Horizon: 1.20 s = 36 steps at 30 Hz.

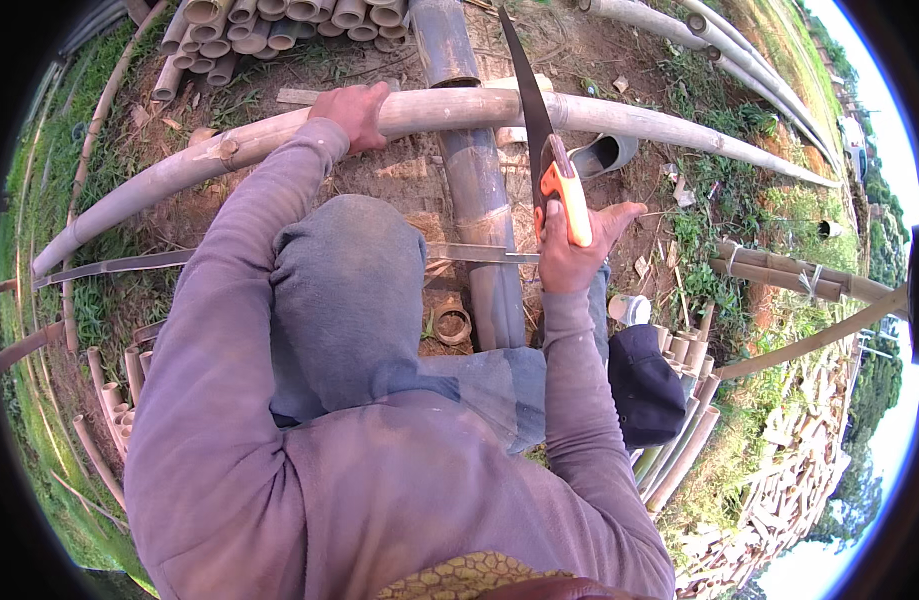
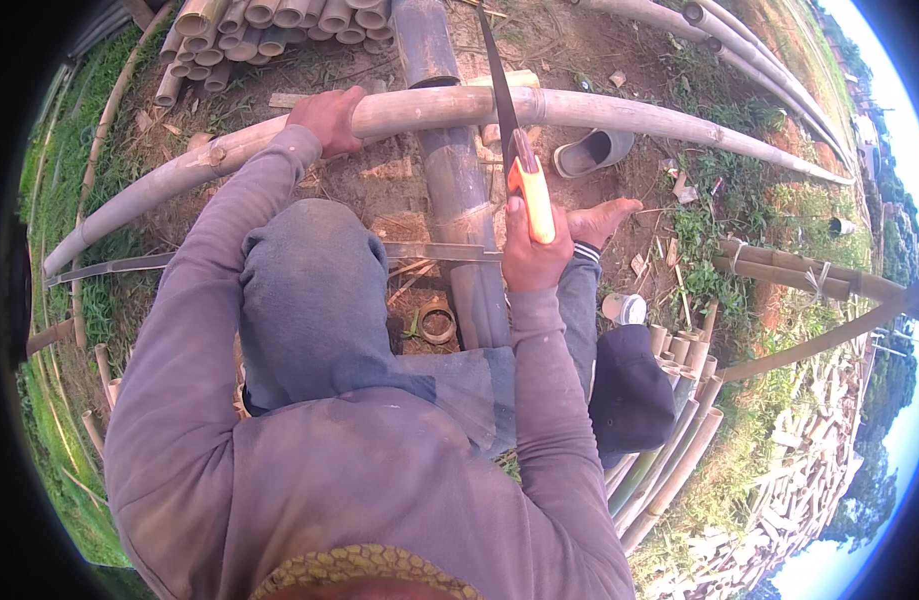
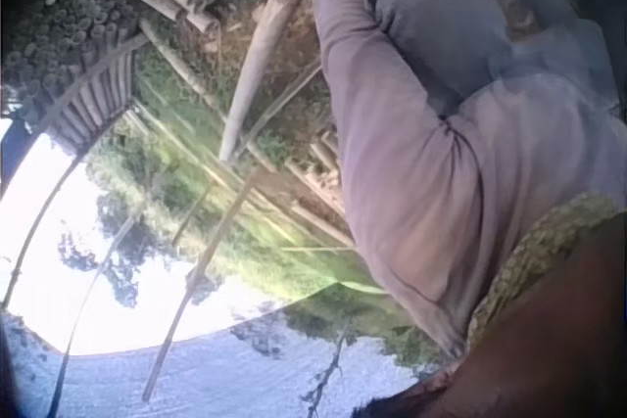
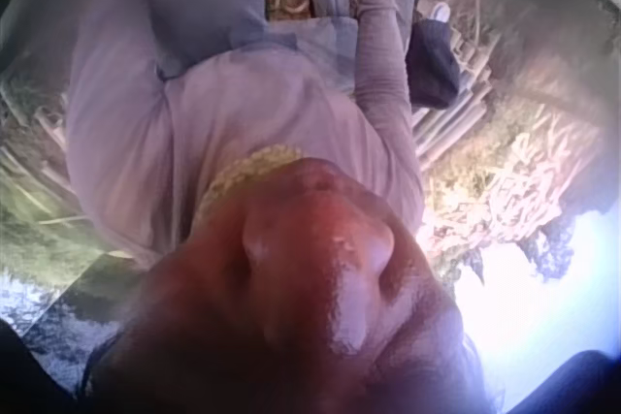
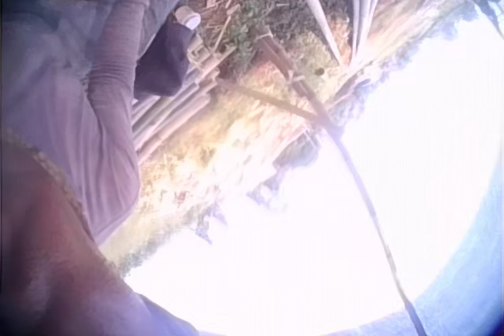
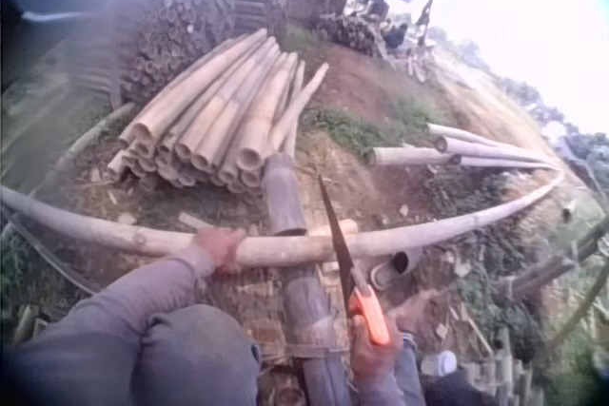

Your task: The person sits on the ground and uses a hand saw to cut long bamboo poles into shorter sections. They repeatedly position the bamboo on a support, saw through it, and then move the cut pieces aside.

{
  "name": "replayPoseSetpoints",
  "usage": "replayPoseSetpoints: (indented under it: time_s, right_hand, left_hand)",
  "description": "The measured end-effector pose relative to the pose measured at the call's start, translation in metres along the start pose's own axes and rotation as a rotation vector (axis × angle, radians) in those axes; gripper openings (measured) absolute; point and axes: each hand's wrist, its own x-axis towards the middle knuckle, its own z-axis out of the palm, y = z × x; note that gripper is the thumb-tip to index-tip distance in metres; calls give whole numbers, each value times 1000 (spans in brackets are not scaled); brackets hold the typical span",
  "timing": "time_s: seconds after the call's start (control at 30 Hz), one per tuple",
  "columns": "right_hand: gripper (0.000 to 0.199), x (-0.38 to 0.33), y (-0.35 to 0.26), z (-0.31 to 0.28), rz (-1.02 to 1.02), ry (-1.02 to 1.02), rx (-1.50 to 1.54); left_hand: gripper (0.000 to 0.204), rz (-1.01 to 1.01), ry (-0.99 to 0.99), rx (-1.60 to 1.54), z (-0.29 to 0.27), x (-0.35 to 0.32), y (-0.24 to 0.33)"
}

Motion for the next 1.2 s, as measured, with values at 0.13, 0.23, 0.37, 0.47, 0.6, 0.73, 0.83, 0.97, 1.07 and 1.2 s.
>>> replayPoseSetpoints:
  time_s: [0.13,0.23,0.37,0.47,0.6,0.73,0.83,0.97,1.07,1.2]
  right_hand:
    - [16,-153,1,-83,-70,25,0]
    - [17,-162,-3,-84,17,60,51]
    - [14,-8,24,-8,18,60,27]
    - [12,59,-15,22,157,-11,175]
    - [12,-28,9,-22,41,-11,-29]
    - [21,-142,-9,-88,105,46,51]
    - [17,-139,-13,-89,134,14,152]
    - [14,33,4,9,58,-6,126]
    - [14,63,1,29,72,-6,177]
    - [12,-38,-10,-32,120,7,80]
  left_hand:
    - [62,-8,-16,4,5,6,-4]
    - [62,9,6,14,14,4,-1]
    - [69,29,33,-6,8,8,5]
    - [70,-6,-51,-21,-4,7,7]
    - [70,-35,-24,-1,0,7,-5]
    - [68,-34,-60,12,3,8,0]
    - [67,-38,-39,9,5,8,-2]
    - [65,-10,7,-3,10,9,7]
    - [64,-10,31,-4,6,8,4]
    - [66,-18,28,-25,4,2,-4]
